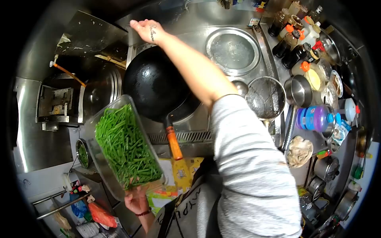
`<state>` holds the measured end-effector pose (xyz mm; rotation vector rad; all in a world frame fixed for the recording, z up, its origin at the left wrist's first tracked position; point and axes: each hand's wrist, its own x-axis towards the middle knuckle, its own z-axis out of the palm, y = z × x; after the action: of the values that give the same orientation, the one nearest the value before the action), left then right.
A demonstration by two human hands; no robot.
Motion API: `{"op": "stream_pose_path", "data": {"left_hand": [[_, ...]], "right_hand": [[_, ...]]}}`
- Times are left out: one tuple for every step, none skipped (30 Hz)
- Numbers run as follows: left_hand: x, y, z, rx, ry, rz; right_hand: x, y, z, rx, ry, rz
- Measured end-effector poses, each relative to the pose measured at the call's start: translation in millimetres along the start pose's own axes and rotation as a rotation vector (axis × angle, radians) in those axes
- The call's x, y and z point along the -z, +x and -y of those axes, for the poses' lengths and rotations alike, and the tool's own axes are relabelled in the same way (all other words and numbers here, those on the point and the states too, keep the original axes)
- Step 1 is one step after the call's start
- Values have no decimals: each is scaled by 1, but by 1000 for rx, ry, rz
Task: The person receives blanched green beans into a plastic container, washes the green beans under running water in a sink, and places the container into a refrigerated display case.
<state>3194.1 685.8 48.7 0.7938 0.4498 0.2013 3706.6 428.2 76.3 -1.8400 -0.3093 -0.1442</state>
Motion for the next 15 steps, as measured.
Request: {"op": "stream_pose_path", "data": {"left_hand": [[1,7,2,1,-31,74],[-14,14,2,-13,38,88],[-21,23,1,34,29,109],[-21,29,-1,85,20,121],[-13,40,0,125,25,207],[-10,53,4,163,19,310],[-15,66,7,169,4,333],[-24,77,12,199,12,426],[-34,87,18,240,23,521],[-47,93,26,296,-46,513],[-61,98,33,338,-50,556],[-77,103,41,400,-80,565],[-93,106,50,465,-106,573],[-106,109,58,547,-105,613],[-113,112,69,602,-116,650]], "right_hand": [[14,-17,23,-70,13,-5],[25,-34,20,62,-143,-6],[40,-60,9,187,-296,1],[59,-95,-4,257,-352,12],[77,-136,-6,65,-406,37],[97,-181,-7,63,-608,35],[116,-229,-28,235,-625,-21],[131,-280,-12,-108,-634,76],[138,-331,-12,-77,-562,-46],[145,-384,-7,-199,-542,-80],[151,-434,-6,-297,-517,-121],[155,-483,0,-353,-588,-144],[155,-526,12,-415,-655,-168],[151,-562,27,-593,-579,-266],[145,-594,42,-762,-488,-362]]}}
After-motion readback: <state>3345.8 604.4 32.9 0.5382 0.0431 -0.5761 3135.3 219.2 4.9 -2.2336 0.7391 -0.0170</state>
